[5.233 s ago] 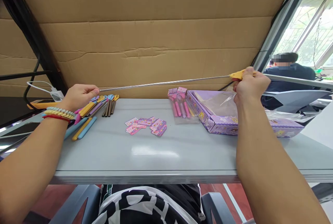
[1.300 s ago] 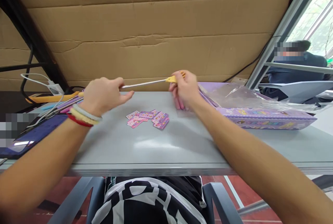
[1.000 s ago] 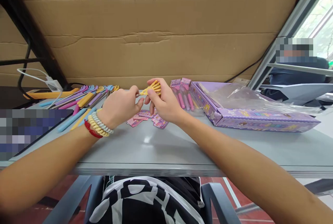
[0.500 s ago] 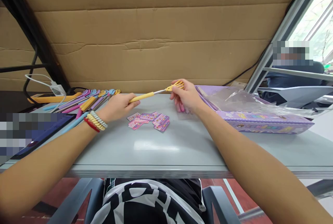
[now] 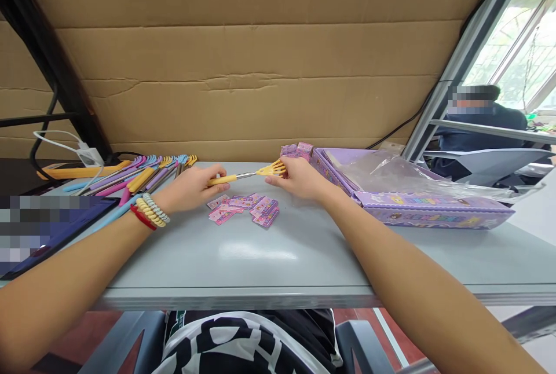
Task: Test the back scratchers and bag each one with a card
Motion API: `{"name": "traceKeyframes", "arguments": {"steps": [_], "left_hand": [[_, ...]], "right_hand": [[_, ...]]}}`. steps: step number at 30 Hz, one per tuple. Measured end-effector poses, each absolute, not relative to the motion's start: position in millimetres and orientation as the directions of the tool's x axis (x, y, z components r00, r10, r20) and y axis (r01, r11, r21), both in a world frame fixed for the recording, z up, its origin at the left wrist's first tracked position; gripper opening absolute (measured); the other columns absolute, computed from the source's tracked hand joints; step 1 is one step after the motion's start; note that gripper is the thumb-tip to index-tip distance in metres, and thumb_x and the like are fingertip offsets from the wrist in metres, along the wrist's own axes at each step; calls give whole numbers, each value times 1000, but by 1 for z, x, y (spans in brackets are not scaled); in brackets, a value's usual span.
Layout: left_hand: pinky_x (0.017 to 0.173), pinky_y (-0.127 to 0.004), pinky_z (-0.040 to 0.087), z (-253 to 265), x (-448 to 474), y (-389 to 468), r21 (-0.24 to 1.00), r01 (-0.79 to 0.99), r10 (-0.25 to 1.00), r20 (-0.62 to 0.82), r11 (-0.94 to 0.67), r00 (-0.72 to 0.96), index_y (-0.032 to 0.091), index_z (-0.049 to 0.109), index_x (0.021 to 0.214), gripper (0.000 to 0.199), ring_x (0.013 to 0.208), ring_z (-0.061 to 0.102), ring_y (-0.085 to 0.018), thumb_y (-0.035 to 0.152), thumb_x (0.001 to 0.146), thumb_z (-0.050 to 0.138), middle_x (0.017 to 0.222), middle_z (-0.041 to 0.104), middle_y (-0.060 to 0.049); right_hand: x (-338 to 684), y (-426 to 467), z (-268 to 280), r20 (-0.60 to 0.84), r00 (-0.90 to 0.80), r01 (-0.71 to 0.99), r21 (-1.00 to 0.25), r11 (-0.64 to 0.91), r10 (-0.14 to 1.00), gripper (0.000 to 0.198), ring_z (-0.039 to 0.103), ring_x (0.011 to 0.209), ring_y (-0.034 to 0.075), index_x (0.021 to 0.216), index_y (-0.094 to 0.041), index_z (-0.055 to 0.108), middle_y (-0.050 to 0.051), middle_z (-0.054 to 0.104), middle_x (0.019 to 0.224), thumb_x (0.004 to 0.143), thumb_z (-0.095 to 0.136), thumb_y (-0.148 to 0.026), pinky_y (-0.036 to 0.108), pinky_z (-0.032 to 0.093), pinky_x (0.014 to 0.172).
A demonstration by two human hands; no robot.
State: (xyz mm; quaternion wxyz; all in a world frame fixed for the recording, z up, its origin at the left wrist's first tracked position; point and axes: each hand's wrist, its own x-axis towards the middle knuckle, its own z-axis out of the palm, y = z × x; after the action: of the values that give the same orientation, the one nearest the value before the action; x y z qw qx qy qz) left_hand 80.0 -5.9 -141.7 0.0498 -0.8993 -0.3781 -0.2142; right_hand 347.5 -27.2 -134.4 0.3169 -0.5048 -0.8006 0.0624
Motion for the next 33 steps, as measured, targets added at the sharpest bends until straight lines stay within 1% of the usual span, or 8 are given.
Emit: {"name": "traceKeyframes", "arguments": {"steps": [3, 6, 9, 14, 20, 25, 29, 33], "left_hand": [[57, -25, 34, -142, 79, -5, 66, 673, 629, 433, -737, 646, 21, 59, 95, 28, 64, 56, -15, 42, 89, 41, 71, 64, 0], [62, -25, 35, -143, 79, -2, 41, 667, 608, 455, -744, 650, 22, 62, 93, 30, 73, 58, -16, 41, 90, 39, 82, 66, -2], [63, -26, 35, -144, 79, -2, 23, 690, 622, 456, -724, 637, 22, 62, 92, 33, 77, 58, -16, 40, 92, 35, 86, 67, -3], [57, -26, 32, -143, 82, -6, 4, 738, 668, 429, -675, 608, 21, 60, 89, 38, 69, 57, -17, 41, 94, 29, 79, 66, -4], [54, -25, 31, -140, 86, -10, 123, 710, 685, 417, -693, 597, 20, 60, 91, 44, 56, 53, -15, 50, 93, 28, 62, 60, 0], [54, -25, 31, -139, 88, -13, 211, 685, 703, 384, -698, 599, 20, 55, 105, 37, 54, 50, -14, 46, 92, 32, 60, 58, 2], [53, -25, 31, -140, 88, -13, 217, 671, 696, 367, -709, 617, 20, 54, 104, 29, 52, 47, -13, 36, 90, 35, 57, 55, 3], [50, -25, 28, -141, 87, -12, 210, 699, 720, 347, -684, 601, 21, 56, 101, 26, 48, 45, -13, 30, 88, 36, 54, 54, 4]], "right_hand": [[347, -27, -134, 434, -306, 834, -307, 459, 847, 33, 49, 53, 15, 70, -20, 48, 1, 56, 59, 75, 62, -50, 27, 33, 48], [347, -26, -137, 466, -307, 828, -298, 474, 830, 34, 55, 62, 18, 92, -19, 55, 4, 61, 71, 75, 62, -48, 28, 36, 53], [345, -25, -140, 499, -297, 810, -320, 492, 814, 47, 56, 63, 19, 112, -19, 50, 4, 63, 77, 78, 59, -50, 28, 38, 55], [340, -26, -141, 496, -269, 804, -356, 476, 826, 36, 50, 53, 14, 94, -21, 45, -1, 58, 64, 81, 53, -54, 25, 32, 50], [336, -27, -140, 502, -211, 797, -409, 445, 839, 36, 56, 56, 15, 97, -21, 41, -2, 62, 65, 82, 51, -53, 25, 35, 53], [337, -28, -139, 500, -209, 797, -411, 443, 840, 27, 56, 54, 15, 100, -20, 43, 1, 64, 66, 88, 45, -44, 25, 37, 53], [339, -29, -137, 468, -233, 785, -426, 449, 852, 22, 53, 49, 13, 101, -19, 44, 1, 65, 68, 91, 40, -39, 26, 37, 54], [338, -30, -135, 442, -240, 782, -440, 443, 864, 22, 52, 49, 12, 95, -19, 46, 2, 65, 67, 92, 36, -38, 26, 37, 55]]}}
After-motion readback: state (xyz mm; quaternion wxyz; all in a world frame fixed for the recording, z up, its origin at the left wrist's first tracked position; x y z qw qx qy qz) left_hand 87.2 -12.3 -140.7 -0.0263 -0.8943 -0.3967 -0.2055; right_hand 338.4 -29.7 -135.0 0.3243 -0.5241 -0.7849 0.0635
